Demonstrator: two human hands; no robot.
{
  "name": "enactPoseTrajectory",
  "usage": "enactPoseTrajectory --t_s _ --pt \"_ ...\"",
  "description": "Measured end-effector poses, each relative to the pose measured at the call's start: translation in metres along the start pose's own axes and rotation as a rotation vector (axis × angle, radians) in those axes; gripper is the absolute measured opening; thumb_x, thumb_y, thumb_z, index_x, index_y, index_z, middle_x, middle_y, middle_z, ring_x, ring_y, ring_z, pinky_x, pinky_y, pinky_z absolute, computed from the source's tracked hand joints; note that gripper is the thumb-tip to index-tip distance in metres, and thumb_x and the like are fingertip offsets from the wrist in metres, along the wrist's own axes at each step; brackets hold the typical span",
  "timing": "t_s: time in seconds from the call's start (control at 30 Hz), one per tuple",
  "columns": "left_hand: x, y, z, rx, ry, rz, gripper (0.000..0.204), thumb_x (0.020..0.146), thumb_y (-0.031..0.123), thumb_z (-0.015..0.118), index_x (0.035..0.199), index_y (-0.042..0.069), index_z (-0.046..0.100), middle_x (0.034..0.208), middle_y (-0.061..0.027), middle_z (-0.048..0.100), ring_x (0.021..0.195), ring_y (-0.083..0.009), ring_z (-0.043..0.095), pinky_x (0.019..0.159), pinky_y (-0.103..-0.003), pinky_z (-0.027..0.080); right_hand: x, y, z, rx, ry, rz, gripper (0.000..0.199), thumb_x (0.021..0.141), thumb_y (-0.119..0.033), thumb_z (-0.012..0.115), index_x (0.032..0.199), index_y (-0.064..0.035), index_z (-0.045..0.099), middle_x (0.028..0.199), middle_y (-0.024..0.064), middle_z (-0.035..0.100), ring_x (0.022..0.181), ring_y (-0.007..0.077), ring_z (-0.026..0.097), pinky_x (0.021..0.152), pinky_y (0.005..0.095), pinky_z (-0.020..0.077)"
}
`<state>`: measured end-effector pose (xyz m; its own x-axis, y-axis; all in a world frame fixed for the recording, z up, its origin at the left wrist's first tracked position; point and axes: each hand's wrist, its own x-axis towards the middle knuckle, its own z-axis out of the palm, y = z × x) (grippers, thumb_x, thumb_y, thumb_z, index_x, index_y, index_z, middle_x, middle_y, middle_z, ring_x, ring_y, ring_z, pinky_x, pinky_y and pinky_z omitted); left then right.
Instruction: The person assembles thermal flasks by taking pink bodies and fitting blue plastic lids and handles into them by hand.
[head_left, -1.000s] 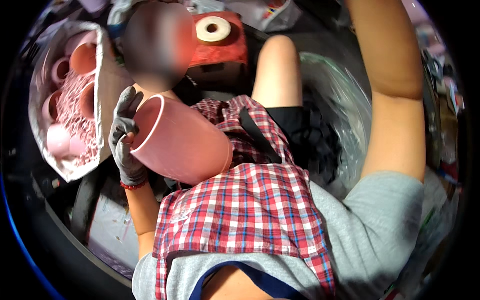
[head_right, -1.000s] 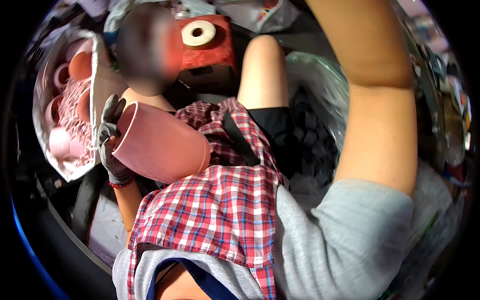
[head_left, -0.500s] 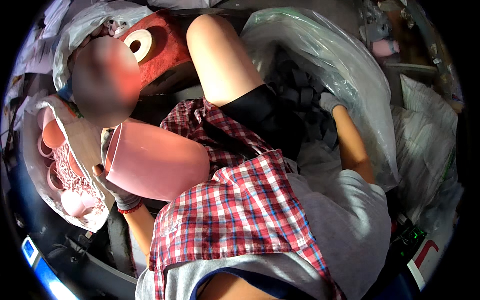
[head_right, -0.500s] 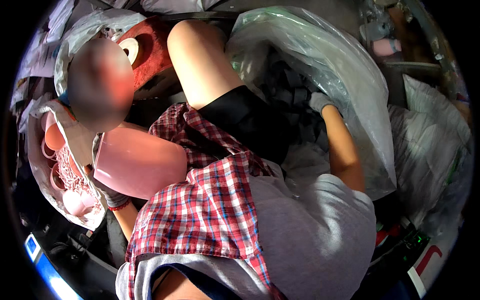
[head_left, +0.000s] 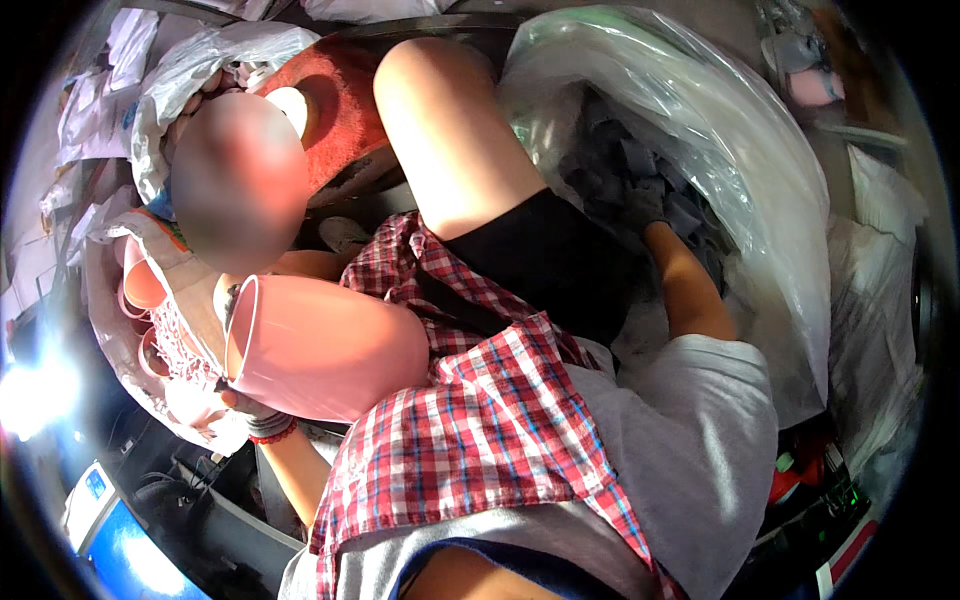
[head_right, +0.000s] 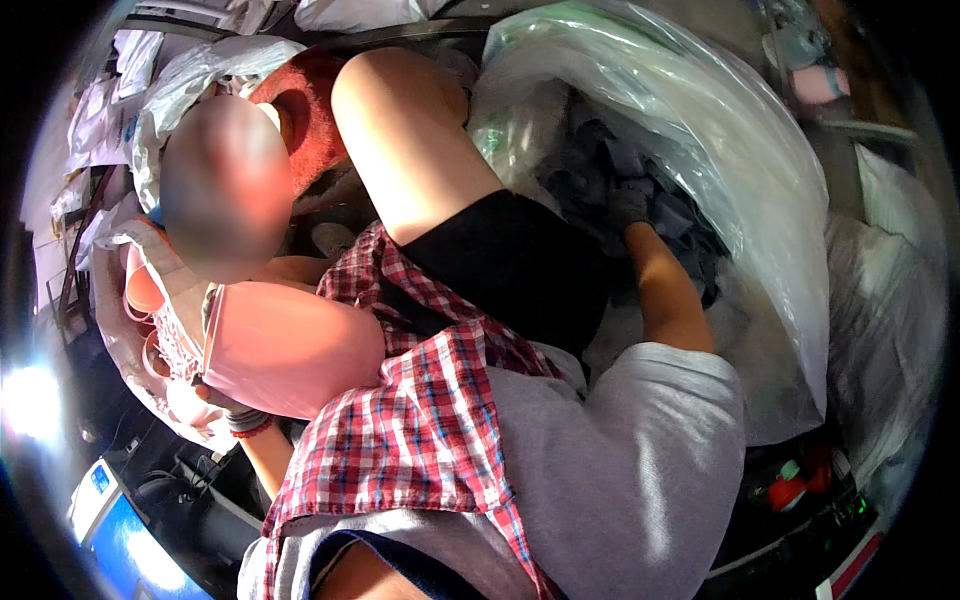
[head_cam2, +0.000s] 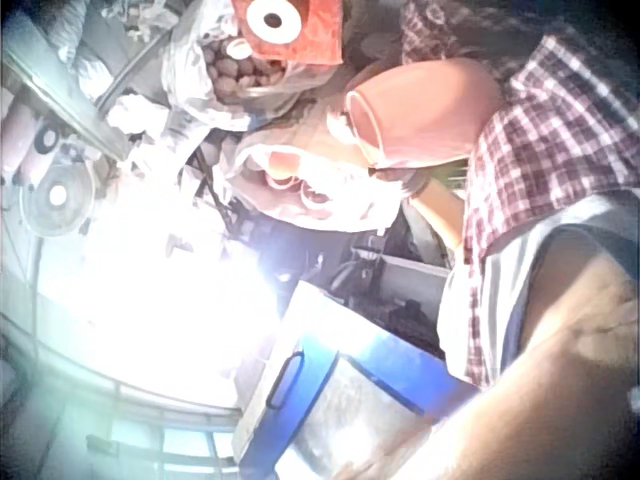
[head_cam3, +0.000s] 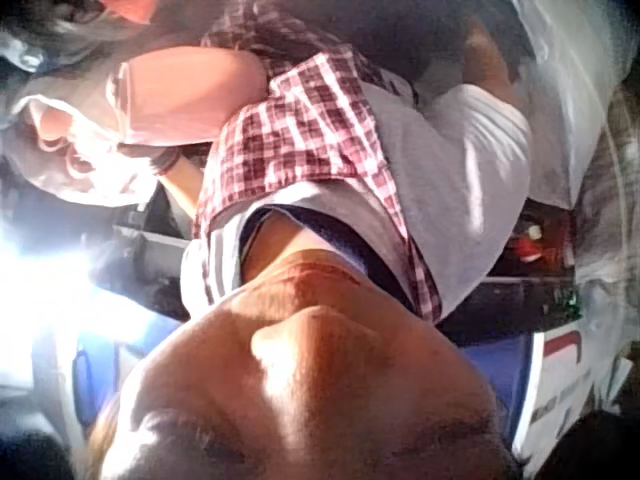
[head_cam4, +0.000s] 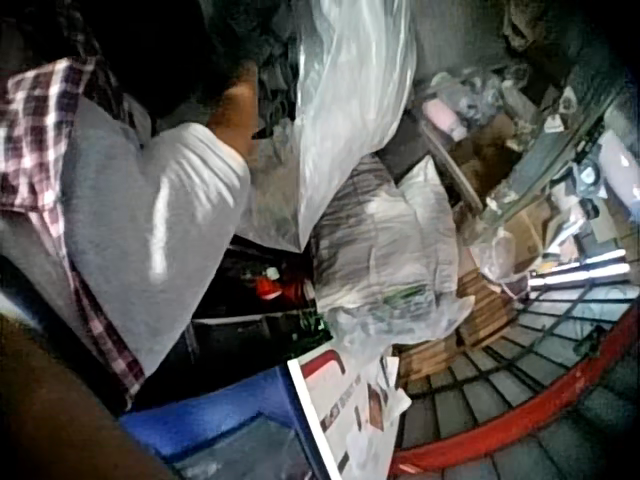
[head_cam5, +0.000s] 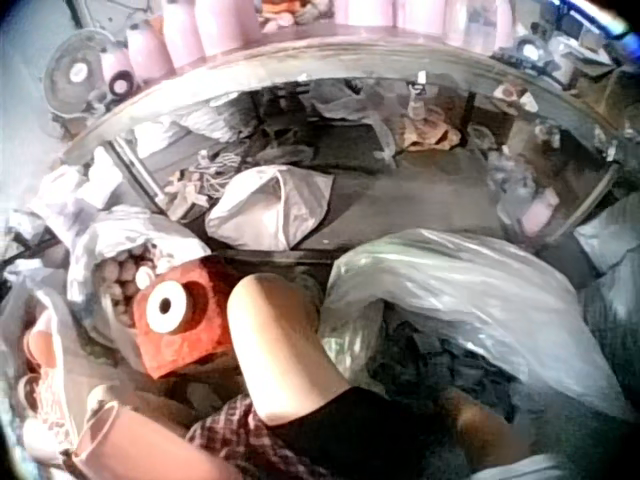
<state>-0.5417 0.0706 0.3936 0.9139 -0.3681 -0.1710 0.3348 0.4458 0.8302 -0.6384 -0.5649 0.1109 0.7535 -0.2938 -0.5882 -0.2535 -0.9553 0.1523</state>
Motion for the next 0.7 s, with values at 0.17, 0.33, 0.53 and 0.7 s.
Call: enactPoseTrajectory --t_s 0.17,0.33,0.53,0.7 --pt "-0.004 0.005 0.018 0.225 0.016 -0.005 0.104 0.070 0.061 0.069 0.141 0.000 0.025 0.140 -0.0158 0.038 0.125 -0.0275 0.042 0.101 -0.043 0.037 0.030 0.023 0.039 -0.020 0.022 0.065 0.050 0.083 -0.031 0.053 0.127 -0.0079 0.047 0.112 0.0210 0.059 0.098 0.0363 0.060 0.084 0.0457 0.0464" --pt "-0.027 -0.020 -0.023 0.312 0.149 0.030 0.103 0.070 0.058 0.071 0.141 -0.001 0.026 0.139 -0.0154 0.039 0.125 -0.0262 0.042 0.101 -0.041 0.036 -0.036 0.002 -0.054 0.212 0.197 0.030 0.054 0.083 -0.032 0.058 0.129 -0.0066 0.046 0.127 0.0238 0.050 0.116 0.0396 0.048 0.093 0.0460 0.0404" --pt "0.031 -0.025 -0.003 0.566 -0.037 0.193 0.107 0.067 0.057 0.074 0.139 -0.006 0.026 0.140 -0.0155 0.038 0.127 -0.0260 0.039 0.104 -0.040 0.032 -0.066 0.024 -0.145 0.677 0.604 -0.260 0.054 0.088 -0.015 0.050 0.137 0.0006 0.033 0.136 0.0194 0.042 0.127 0.0301 0.040 0.107 0.0376 0.0288" --pt "0.076 -0.015 0.088 0.517 -0.217 0.256 0.127 0.049 0.064 0.080 0.141 -0.002 0.023 0.145 -0.0171 0.026 0.135 -0.0260 0.025 0.110 -0.040 0.019 -0.085 -0.003 -0.289 1.105 0.771 -0.654 0.046 0.090 -0.012 0.052 0.133 0.0003 0.038 0.131 0.0112 0.046 0.122 0.0210 0.042 0.104 0.0334 0.0302"
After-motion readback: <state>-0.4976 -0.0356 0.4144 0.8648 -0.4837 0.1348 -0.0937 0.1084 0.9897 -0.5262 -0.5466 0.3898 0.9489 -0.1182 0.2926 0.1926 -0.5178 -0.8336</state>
